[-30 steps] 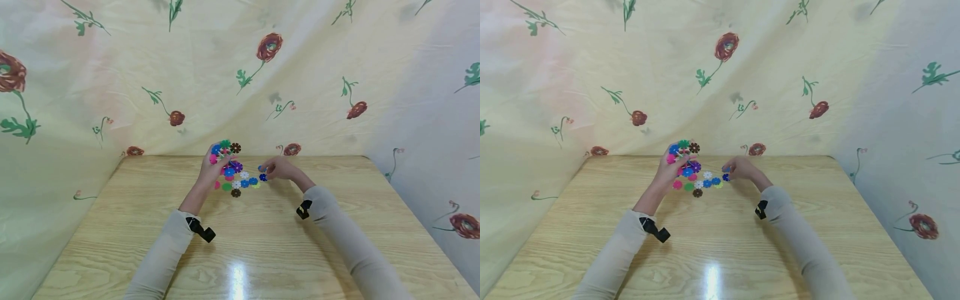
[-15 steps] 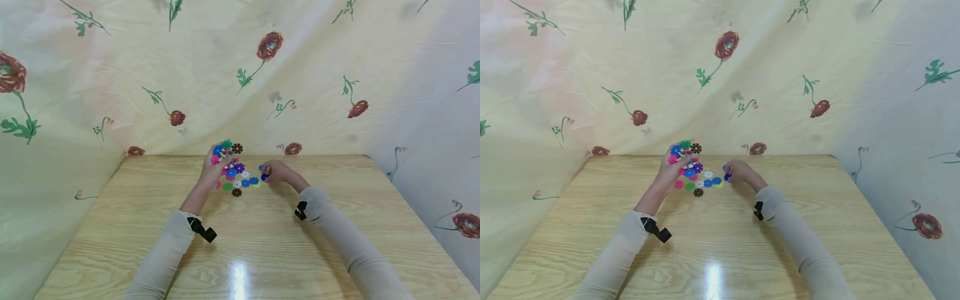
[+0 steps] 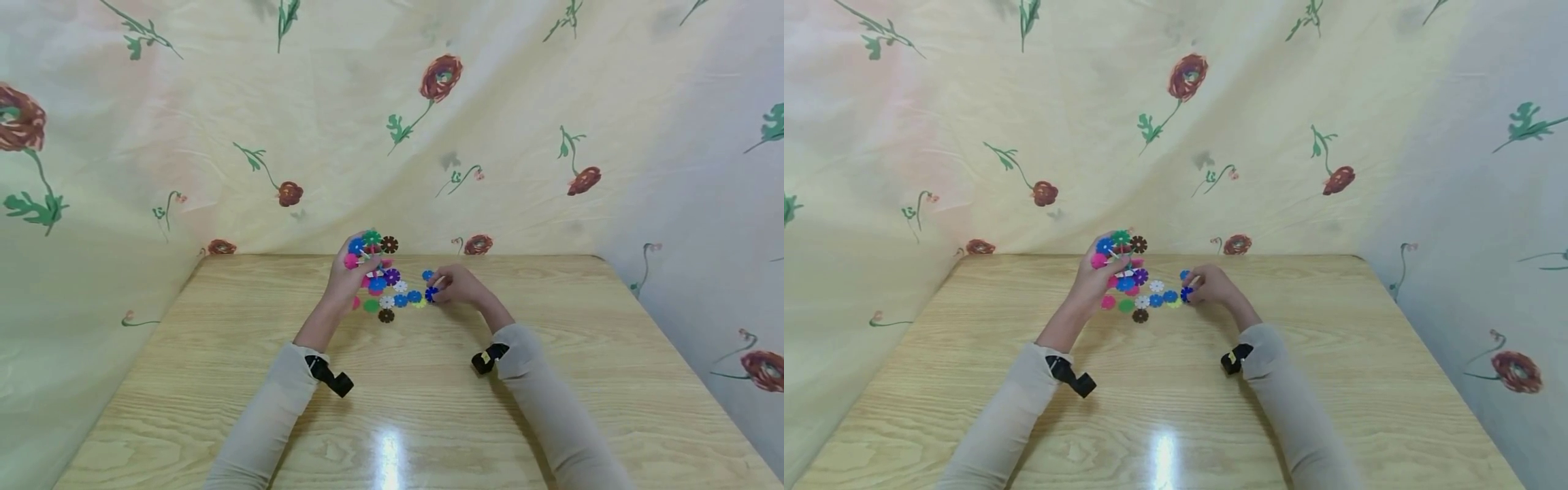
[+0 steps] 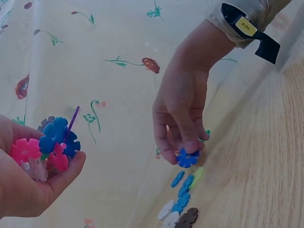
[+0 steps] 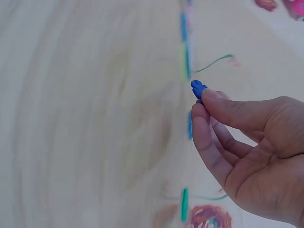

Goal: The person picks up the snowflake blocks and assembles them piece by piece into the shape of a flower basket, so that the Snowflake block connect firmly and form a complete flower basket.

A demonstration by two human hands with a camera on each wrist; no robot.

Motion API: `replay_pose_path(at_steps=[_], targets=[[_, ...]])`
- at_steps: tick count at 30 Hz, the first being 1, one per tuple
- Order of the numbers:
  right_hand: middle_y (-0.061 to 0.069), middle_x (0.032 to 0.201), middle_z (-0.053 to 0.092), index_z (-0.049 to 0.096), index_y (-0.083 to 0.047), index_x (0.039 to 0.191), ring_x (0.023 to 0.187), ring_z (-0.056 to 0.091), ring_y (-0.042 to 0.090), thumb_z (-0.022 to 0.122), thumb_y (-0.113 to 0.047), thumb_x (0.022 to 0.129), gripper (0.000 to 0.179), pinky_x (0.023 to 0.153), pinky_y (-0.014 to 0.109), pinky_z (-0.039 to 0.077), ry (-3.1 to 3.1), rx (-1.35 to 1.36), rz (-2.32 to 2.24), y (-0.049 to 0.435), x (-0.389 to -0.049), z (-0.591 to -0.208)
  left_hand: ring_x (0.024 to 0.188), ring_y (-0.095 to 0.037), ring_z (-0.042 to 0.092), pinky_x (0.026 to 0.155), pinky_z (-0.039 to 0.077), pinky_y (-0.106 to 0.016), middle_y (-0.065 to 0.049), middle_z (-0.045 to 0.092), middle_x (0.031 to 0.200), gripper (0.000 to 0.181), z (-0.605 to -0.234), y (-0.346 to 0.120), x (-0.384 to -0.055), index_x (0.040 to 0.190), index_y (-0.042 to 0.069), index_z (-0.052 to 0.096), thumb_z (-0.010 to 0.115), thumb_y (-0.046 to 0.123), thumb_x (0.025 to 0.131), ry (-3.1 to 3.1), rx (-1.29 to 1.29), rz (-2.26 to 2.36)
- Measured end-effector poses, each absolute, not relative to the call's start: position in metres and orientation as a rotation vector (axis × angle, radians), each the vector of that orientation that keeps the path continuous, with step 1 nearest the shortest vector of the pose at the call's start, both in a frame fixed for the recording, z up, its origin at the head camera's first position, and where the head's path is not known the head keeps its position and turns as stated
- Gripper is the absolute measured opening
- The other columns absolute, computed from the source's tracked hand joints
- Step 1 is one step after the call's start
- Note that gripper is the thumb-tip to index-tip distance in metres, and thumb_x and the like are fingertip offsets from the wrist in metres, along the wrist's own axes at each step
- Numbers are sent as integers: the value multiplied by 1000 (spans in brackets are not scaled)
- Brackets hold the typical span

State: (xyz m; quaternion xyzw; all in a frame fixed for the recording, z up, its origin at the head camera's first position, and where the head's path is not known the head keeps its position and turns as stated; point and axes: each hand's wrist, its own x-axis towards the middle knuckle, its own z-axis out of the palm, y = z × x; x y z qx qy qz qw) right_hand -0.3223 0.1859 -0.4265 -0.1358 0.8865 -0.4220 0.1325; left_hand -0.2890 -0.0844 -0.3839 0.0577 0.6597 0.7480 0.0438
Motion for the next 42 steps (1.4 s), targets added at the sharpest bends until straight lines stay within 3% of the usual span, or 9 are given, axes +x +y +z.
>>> replay_pose_path(at_steps=[7, 10, 14, 17, 22, 31, 33, 37, 42], targets=[[12, 92, 71, 66, 7, 125, 87, 71, 29, 70, -2, 94, 33, 87, 53, 60, 2452, -263, -1574, 170, -312, -409, 131, -29, 59, 114, 44, -50, -4, 58, 139, 48, -387, -84, -289, 144, 29, 51, 66, 18, 100, 1986, 176, 2316], [11, 96, 73, 66, 6, 127, 86, 72, 23, 70, -4, 95, 34, 87, 48, 61, 2443, -241, -1712, 160, -308, -398, 131, -28, 58, 114, 44, -50, -3, 58, 138, 48, -387, -83, -289, 143, 30, 51, 68, 19, 99, 1983, 179, 2320], [10, 95, 71, 65, 6, 127, 77, 70, 12, 70, -3, 95, 34, 75, 30, 63, 2428, -303, -1918, 145, -301, -386, 131, -27, 58, 113, 45, -50, -2, 60, 138, 50, -387, -83, -290, 142, 31, 52, 71, 20, 97, 1985, 174, 2322], [8, 92, 69, 66, 7, 125, 73, 69, 13, 71, -3, 94, 33, 69, 26, 62, 2433, -367, -2035, 135, -296, -379, 131, -28, 58, 112, 46, -49, -2, 60, 139, 52, -387, -84, -290, 143, 30, 52, 72, 19, 96, 1996, 172, 2325], [13, 91, 69, 69, 6, 120, 73, 70, 16, 74, -5, 92, 30, 72, 34, 64, 2492, -402, -2100, 121, -288, -374, 130, -28, 59, 110, 50, -45, -5, 60, 140, 54, -387, -84, -291, 144, 27, 51, 72, 15, 96, 2018, 158, 2325], [29, 96, 69, 73, 5, 114, 72, 67, 7, 75, -8, 93, 25, 73, 42, 63, 2610, -424, -2130, 108, -284, -376, 127, -27, 62, 107, 51, -47, -3, 62, 139, 57, -386, -83, -290, 146, 30, 51, 73, 16, 95, 2026, 147, 2295], [30, 96, 70, 73, 5, 113, 73, 68, 11, 75, -6, 92, 24, 73, 43, 63, 2630, -423, -2130, 106, -283, -376, 126, -27, 62, 107, 51, -48, -3, 62, 138, 58, -386, -82, -290, 146, 31, 51, 74, 17, 95, 2038, 147, 2286], [31, 95, 70, 71, 9, 112, 79, 71, 32, 73, 0, 92, 22, 74, 45, 62, 2676, -420, -2098, 102, -280, -374, 125, -29, 63, 105, 53, -46, -5, 61, 138, 58, -386, -82, -290, 146, 30, 51, 75, 17, 94, 2044, 165, 2285], [33, 94, 70, 70, 14, 109, 85, 68, 47, 72, 5, 91, 20, 72, 36, 63, 2712, -433, -2080, 92, -266, -361, 123, -30, 64, 98, 58, -42, -8, 61, 137, 56, -388, -82, -290, 145, 29, 52, 74, 16, 95, 2055, 179, 2280]])
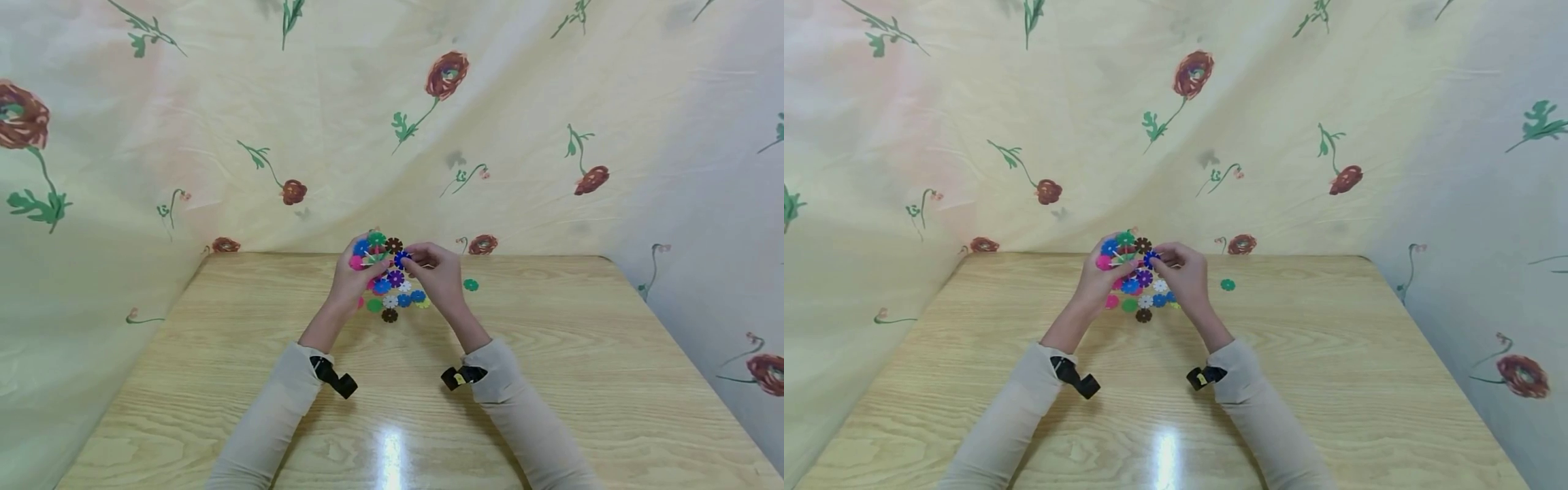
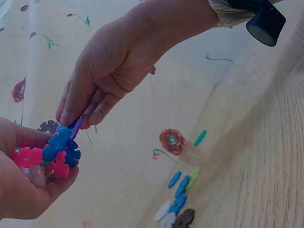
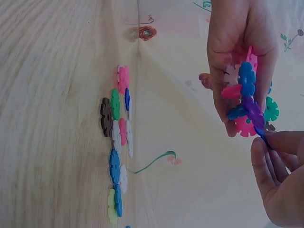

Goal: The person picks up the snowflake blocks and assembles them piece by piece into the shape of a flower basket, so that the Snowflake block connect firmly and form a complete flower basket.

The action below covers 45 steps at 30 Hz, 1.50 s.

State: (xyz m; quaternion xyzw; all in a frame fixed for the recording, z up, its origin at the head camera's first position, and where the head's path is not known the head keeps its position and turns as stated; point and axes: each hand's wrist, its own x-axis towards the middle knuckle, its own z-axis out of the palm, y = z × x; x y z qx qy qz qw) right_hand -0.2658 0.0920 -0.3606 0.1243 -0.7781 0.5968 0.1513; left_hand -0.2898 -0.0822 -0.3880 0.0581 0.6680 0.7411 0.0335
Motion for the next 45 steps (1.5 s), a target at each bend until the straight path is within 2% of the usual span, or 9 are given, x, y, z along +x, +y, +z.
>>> replay_pose_path(at_steps=[12, 18, 22, 27, 31, 34, 38, 42, 45], targets=[[33, 92, 70, 71, 15, 102, 81, 69, 47, 72, 7, 90, 15, 66, 24, 61, -2168, 360, 1705, 83, -250, -350, 123, -29, 64, 102, 55, -43, -8, 64, 134, 49, -383, -82, -281, 139, 23, 57, 74, 17, 94, 2170, 217, 2255], [32, 93, 70, 72, 14, 102, 82, 69, 48, 72, 6, 90, 14, 67, 27, 62, -2181, 345, 1707, 85, -263, -363, 122, -27, 65, 101, 56, -42, -8, 64, 133, 49, -381, -83, -280, 140, 22, 57, 75, 16, 94, 2153, 216, 2265], [31, 94, 71, 73, 11, 104, 77, 70, 37, 73, 2, 90, 16, 66, 24, 61, -2173, 351, 1724, 89, -271, -374, 122, -27, 65, 102, 56, -42, -8, 64, 133, 48, -381, -85, -281, 139, 22, 57, 74, 17, 94, 2097, 210, 2276], [27, 94, 72, 74, 6, 105, 74, 69, 20, 77, -7, 90, 20, 67, 18, 59, -2166, 383, 1748, 92, -276, -380, 125, -29, 62, 107, 50, -52, -6, 63, 135, 43, -379, -88, -282, 140, 28, 55, 69, 28, 99, 2001, 136, 2251], [20, 100, 73, 74, -1, 111, 86, 69, 20, 77, -16, 92, 24, 75, 22, 59, -2228, 407, 1649, 94, -275, -377, 129, -29, 59, 112, 45, -51, -6, 61, 136, 40, -377, -90, -283, 142, 27, 53, 59, 35, 104, 1936, 98, 2249], [15, 113, 72, 72, -5, 119, 103, 67, 24, 78, -20, 91, 32, 86, 35, 60, -2258, 490, 1532, 95, -274, -374, 127, -25, 60, 113, 45, -44, -7, 60, 135, 38, -374, -90, -283, 143, 23, 53, 53, 34, 107, 1869, 98, 2282], [11, 132, 66, 69, -8, 129, 125, 59, 28, 85, -18, 85, 48, 103, 52, 52, -2268, 713, 1348, 96, -272, -372, 109, -16, 64, 100, 54, -30, -6, 61, 124, 34, -371, -91, -283, 139, 16, 53, 47, 32, 109, 1780, 109, 2320], [15, 140, 61, 68, -6, 130, 136, 52, 33, 93, -17, 73, 63, 112, 52, 45, -2237, 993, 1064, 95, -273, -375, 90, -11, 61, 79, 55, -21, -1, 58, 107, 31, -369, -91, -283, 135, 13, 52, 43, 31, 110, 1702, 113, 2330], [19, 137, 62, 69, -3, 128, 135, 52, 39, 96, -17, 68, 67, 113, 50, 45, -2165, 1133, 851, 94, -275, -379, 90, -10, 58, 77, 53, -20, 2, 55, 103, 34, -369, -90, -284, 138, 14, 50, 40, 32, 110, 1691, 131, 2298]])
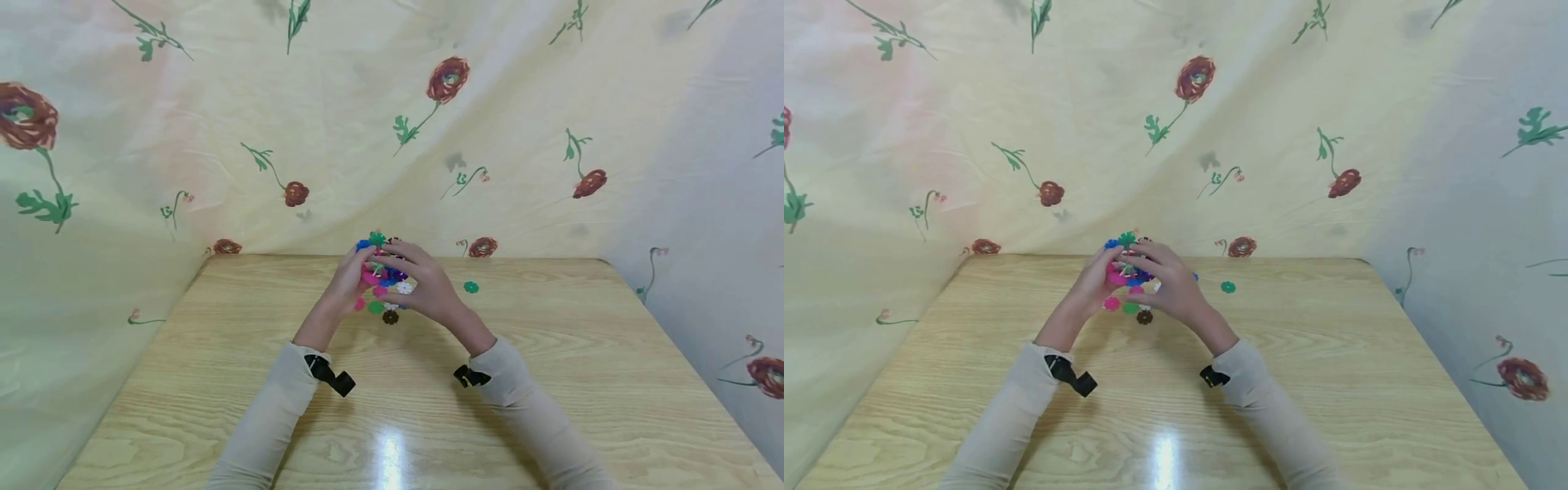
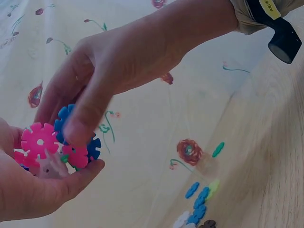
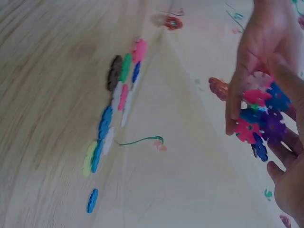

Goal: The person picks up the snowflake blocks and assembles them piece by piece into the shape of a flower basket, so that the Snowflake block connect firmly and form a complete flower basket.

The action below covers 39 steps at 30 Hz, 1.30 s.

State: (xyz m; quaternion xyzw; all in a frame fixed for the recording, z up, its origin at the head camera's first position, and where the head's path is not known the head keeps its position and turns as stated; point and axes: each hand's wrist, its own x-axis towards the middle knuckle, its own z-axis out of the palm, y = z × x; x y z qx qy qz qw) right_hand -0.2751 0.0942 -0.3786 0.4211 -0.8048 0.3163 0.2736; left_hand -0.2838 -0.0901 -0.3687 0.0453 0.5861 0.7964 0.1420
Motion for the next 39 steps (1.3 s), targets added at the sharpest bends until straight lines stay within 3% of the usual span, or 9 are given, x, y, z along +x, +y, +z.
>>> replay_pose_path(at_steps=[6, 13, 16, 20, 23, 28, 31, 34, 39], targets=[[19, 132, 67, 71, -3, 125, 130, 58, 41, 95, -9, 67, 63, 112, 49, 46, -2114, 1172, 669, 93, -277, -381, 99, -10, 59, 86, 54, -22, 0, 54, 112, 40, -368, -89, -284, 136, 6, 46, 34, 34, 111, 1658, 230, 2244], [17, 125, 70, 72, -2, 122, 121, 64, 37, 90, -4, 74, 52, 105, 48, 52, -2100, 1121, 656, 96, -277, -377, 95, -9, 59, 87, 55, -26, 2, 52, 103, 27, -367, -89, -283, 114, 13, 46, 34, 37, 110, 1597, 401, 2232], [17, 127, 70, 71, -1, 125, 121, 65, 36, 89, -2, 76, 52, 104, 48, 53, -2129, 1079, 771, 99, -276, -375, 98, -12, 57, 92, 54, -29, 2, 49, 102, 31, -367, -90, -284, 126, 14, 39, 39, 39, 108, 1589, 466, 2216], [17, 127, 71, 69, -2, 128, 117, 68, 33, 85, -3, 80, 51, 99, 47, 57, -2213, 963, 1040, 103, -275, -372, 115, -21, 56, 108, 50, -41, -4, 50, 124, 62, -367, -93, -284, 158, 18, 16, 43, 37, 105, 1619, 496, 2192], [15, 114, 75, 70, -2, 125, 104, 72, 23, 83, -6, 84, 43, 92, 38, 60, -2255, 868, 1292, 106, -273, -369, 132, -30, 49, 116, 42, -49, -12, 40, 146, 73, -368, -95, -285, 163, 25, 8, 49, 34, 104, 1667, 503, 2194], [7, 98, 74, 72, 0, 114, 86, 69, 14, 78, -9, 90, 27, 85, 24, 59, -2231, 803, 1760, 110, -272, -364, 148, -34, 36, 120, 35, -55, -13, 15, 167, 77, -372, -98, -287, 161, 37, 18, 63, 31, 99, 1786, 493, 2214], [1, 97, 73, 73, -3, 109, 89, 69, 19, 75, -12, 94, 18, 87, 28, 59, -2206, 736, 2029, 111, -270, -363, 145, -34, 39, 120, 34, -58, -10, 20, 166, 74, -372, -100, -288, 159, 37, 25, 66, 27, 98, 1812, 521, 2227], [-1, 98, 72, 72, -8, 105, 93, 68, 18, 69, -11, 97, 9, 93, 30, 58, -2151, 674, 2276, 111, -268, -363, 136, -30, 49, 117, 38, -54, -9, 34, 158, 70, -372, -101, -287, 156, 33, 32, 67, 21, 97, 1786, 579, 2248], [1, 109, 71, 71, -13, 110, 104, 67, 14, 59, -9, 103, 14, 100, 30, 55, -2043, 628, 2598, 110, -266, -364, 118, -17, 61, 104, 51, -35, -5, 55, 139, 61, -370, -101, -285, 150, 27, 42, 66, 10, 96, 1728, 585, 2265]])
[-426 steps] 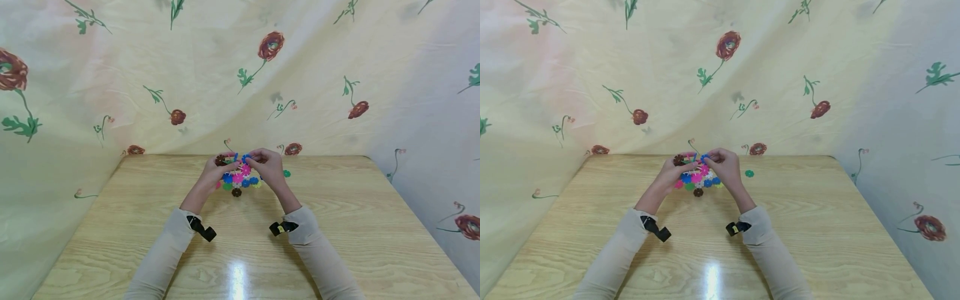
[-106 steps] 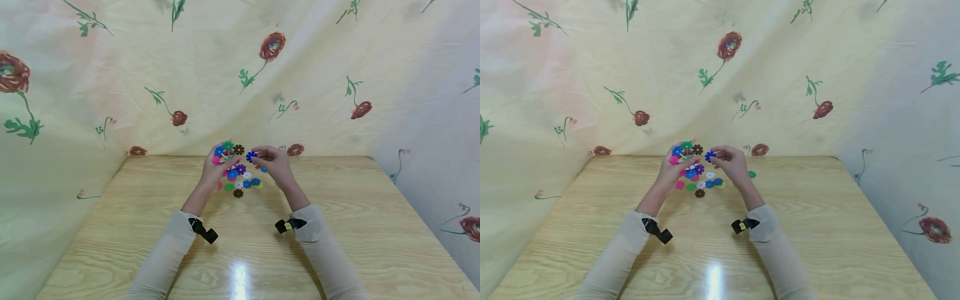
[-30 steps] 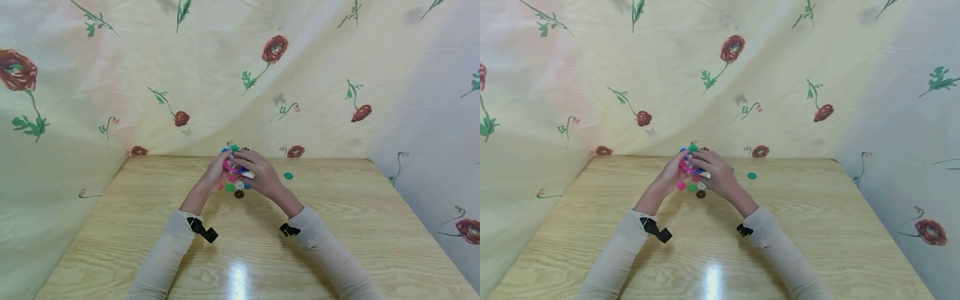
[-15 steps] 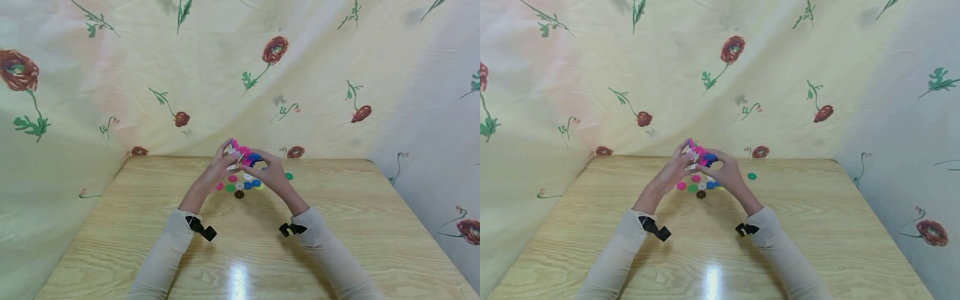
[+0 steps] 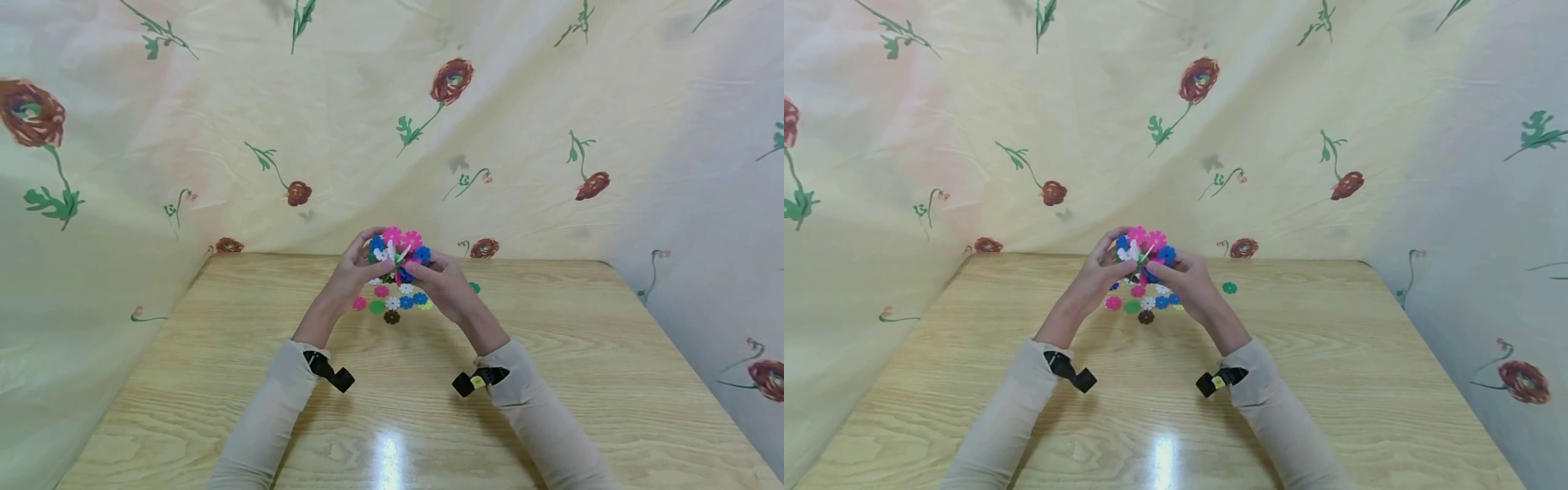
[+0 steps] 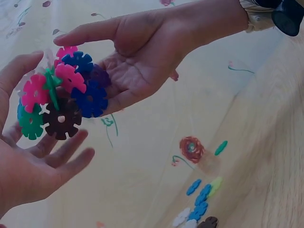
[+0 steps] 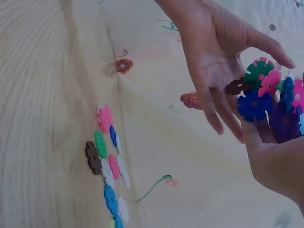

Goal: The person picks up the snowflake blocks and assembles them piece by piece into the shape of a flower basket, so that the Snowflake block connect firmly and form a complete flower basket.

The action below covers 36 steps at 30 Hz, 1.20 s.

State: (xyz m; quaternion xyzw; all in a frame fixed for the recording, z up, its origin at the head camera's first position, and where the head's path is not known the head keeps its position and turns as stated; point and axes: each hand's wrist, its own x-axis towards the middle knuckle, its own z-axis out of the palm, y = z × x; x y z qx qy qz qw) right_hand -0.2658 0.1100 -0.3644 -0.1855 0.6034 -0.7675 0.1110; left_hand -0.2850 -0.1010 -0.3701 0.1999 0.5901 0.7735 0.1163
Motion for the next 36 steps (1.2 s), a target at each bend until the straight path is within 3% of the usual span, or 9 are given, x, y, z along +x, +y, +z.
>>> replay_pose_path(at_steps=[5, 12, 17, 20, 25, 29, 32, 36], targets=[[1, 121, 69, 70, -15, 118, 112, 67, 14, 53, -8, 106, 22, 101, 30, 55, 1659, -534, -2257, 109, -266, -368, 111, -13, 62, 91, 56, -24, -2, 61, 127, 61, -368, -99, -282, 149, 23, 45, 67, 8, 95, 1706, 491, 2256], [-1, 111, 72, 66, -11, 117, 107, 68, 13, 56, -14, 105, 16, 96, 28, 56, 1707, -423, -2267, 108, -266, -370, 96, -12, 66, 79, 56, -25, 1, 66, 116, 60, -369, -96, -282, 149, 24, 45, 67, 7, 96, 1691, 437, 2269], [-3, 105, 70, 61, -5, 121, 102, 67, 11, 63, -23, 102, 26, 92, 27, 58, 1854, -267, -2252, 108, -268, -369, 88, -12, 66, 71, 53, -26, 0, 67, 111, 63, -371, -94, -284, 152, 27, 43, 67, 10, 96, 1708, 383, 2275], [-1, 107, 65, 60, -2, 124, 102, 64, 13, 66, -27, 101, 34, 94, 32, 58, 1933, -202, -2213, 108, -269, -369, 92, -15, 65, 72, 53, -26, -4, 65, 118, 65, -373, -93, -285, 154, 27, 41, 69, 13, 97, 1736, 325, 2273], [1, 114, 61, 59, 0, 132, 107, 60, 17, 66, -33, 101, 46, 102, 45, 54, 2012, -139, -2125, 109, -271, -369, 110, -23, 63, 86, 57, -30, -11, 58, 138, 67, -378, -90, -287, 153, 30, 42, 72, 15, 95, 1757, 241, 2276], [0, 113, 62, 57, -2, 134, 104, 61, 17, 64, -38, 100, 50, 104, 51, 51, 2044, -120, -2065, 111, -274, -370, 121, -27, 61, 99, 56, -38, -12, 55, 144, 66, -380, -88, -288, 151, 34, 45, 73, 15, 95, 1741, 212, 2289], [1, 112, 62, 57, -4, 133, 100, 62, 17, 63, -39, 101, 48, 104, 55, 49, 2047, -125, -2035, 113, -276, -372, 120, -27, 62, 103, 55, -43, -11, 56, 143, 66, -381, -87, -288, 151, 35, 46, 72, 13, 94, 1727, 208, 2301], [3, 115, 61, 55, -4, 133, 98, 63, 18, 61, -39, 102, 47, 106, 56, 48, 2042, -139, -1997, 116, -278, -373, 112, -24, 67, 98, 57, -41, -12, 61, 138, 65, -382, -86, -288, 150, 36, 48, 73, 12, 94, 1720, 204, 2308]])
